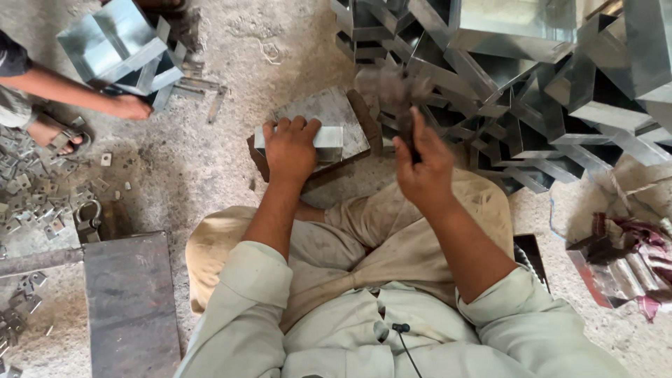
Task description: The person sits cross-legged on the floor and repeatedly hammers small rectangular metal boxes on a metal anvil. They pick up each box, position it on the anvil, strike it with a hammer, and then toss it aside.
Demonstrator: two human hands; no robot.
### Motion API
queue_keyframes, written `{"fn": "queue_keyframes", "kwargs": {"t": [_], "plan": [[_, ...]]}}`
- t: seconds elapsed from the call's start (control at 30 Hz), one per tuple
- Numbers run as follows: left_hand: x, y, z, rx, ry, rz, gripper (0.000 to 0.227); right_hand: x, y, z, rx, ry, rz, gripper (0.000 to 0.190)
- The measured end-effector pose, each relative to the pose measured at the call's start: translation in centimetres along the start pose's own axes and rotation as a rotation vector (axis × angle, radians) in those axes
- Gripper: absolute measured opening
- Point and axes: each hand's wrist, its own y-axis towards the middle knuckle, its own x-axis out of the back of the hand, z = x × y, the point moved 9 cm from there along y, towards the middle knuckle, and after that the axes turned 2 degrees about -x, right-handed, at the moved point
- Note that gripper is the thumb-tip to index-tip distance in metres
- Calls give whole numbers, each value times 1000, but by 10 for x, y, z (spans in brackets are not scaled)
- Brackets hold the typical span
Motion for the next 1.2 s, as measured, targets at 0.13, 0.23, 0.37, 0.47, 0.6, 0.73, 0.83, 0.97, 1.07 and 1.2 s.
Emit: {"fn": "queue_keyframes", "kwargs": {"t": [0.13,0.23,0.37,0.47,0.6,0.73,0.83,0.97,1.07,1.2], "plan": [[-1,3,0,16,-7,34,25,-32,-2,-7,0,-32,161,47],[-4,0,0,28,41,40,27,-36,-16,-23,-115,23,174,45],[-5,2,2,29,38,62,26,-47,-23,-33,-71,-42,186,24],[-5,2,1,46,6,102,32,-55,-25,-43,-88,5,228,48],[-16,0,10,93,13,142,39,-68,-43,-78,-265,21,269,50],[-18,-3,33,184,90,38,38,-87,-62,-107,-419,-46,409,55],[-62,-7,56,352,-45,500,61,-91,-56,-108,-428,-6,402,54],[-54,-18,47,263,-99,467,100,-87,-57,-109,-460,38,395,53],[-53,-24,46,232,-135,570,126,-86,-59,-115,-547,17,410,49],[-44,-25,43,239,-145,629,134,-78,-55,-104,-494,3,418,53]]}}
